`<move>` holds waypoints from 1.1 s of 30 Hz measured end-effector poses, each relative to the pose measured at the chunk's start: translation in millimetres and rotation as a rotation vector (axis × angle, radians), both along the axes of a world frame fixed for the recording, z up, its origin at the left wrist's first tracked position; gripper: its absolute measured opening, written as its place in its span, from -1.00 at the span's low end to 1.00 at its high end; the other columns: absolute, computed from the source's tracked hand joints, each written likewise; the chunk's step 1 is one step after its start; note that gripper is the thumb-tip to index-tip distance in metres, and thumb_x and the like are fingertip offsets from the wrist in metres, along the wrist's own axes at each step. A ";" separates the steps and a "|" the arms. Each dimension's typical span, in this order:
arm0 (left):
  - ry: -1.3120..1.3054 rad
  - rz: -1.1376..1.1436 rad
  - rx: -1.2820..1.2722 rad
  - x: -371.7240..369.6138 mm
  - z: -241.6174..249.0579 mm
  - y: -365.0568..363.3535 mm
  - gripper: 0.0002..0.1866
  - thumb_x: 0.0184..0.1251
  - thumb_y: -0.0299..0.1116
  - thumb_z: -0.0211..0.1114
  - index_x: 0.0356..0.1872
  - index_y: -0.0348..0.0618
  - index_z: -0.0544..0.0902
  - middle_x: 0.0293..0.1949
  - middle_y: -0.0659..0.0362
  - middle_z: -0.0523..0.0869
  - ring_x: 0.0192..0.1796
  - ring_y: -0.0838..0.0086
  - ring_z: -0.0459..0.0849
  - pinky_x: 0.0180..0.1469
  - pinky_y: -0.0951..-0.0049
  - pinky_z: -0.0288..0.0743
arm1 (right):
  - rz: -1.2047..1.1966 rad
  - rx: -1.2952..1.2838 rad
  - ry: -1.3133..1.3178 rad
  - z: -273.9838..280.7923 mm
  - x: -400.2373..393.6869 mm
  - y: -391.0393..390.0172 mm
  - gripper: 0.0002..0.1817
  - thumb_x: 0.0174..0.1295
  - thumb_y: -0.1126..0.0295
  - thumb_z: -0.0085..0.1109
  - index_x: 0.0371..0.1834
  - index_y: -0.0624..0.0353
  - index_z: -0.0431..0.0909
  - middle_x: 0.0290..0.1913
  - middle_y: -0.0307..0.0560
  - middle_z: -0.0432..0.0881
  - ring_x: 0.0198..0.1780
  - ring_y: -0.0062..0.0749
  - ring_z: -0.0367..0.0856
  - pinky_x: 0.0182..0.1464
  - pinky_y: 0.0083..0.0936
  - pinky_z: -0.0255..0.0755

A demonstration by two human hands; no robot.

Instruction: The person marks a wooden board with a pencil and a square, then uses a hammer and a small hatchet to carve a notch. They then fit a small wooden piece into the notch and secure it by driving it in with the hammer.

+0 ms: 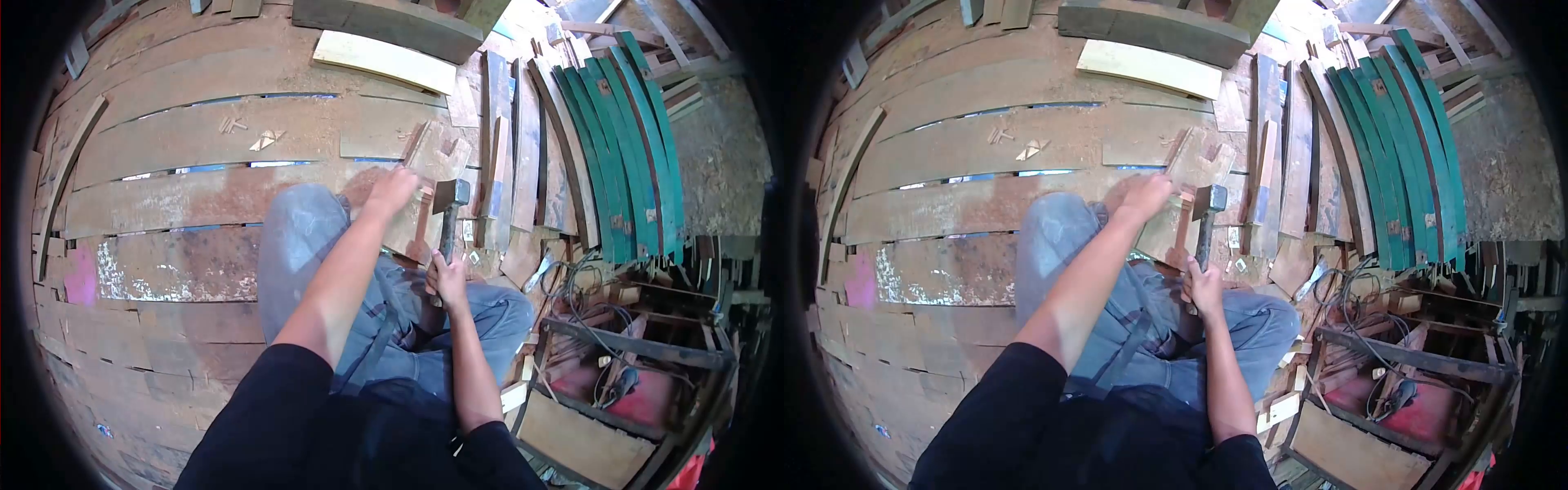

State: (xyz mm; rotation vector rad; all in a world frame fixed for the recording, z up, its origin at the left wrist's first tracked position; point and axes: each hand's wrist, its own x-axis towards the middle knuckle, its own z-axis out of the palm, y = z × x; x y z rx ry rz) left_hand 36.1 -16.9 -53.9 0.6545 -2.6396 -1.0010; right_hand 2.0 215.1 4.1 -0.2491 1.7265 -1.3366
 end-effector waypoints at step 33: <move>-0.037 0.074 0.036 14.1 26.9 -4.4 -0.75 0.26 -0.44 0.07 -0.23 -0.26 0.71 -0.11 -0.13 0.73 0.00 -0.01 0.72 0.03 0.04 0.60 | -0.090 -0.033 -0.055 2.9 16.5 -9.7 -0.62 0.51 0.26 0.00 -0.52 0.09 0.25 -0.71 -0.32 0.20 -0.78 -0.62 0.16 -0.78 -0.53 0.10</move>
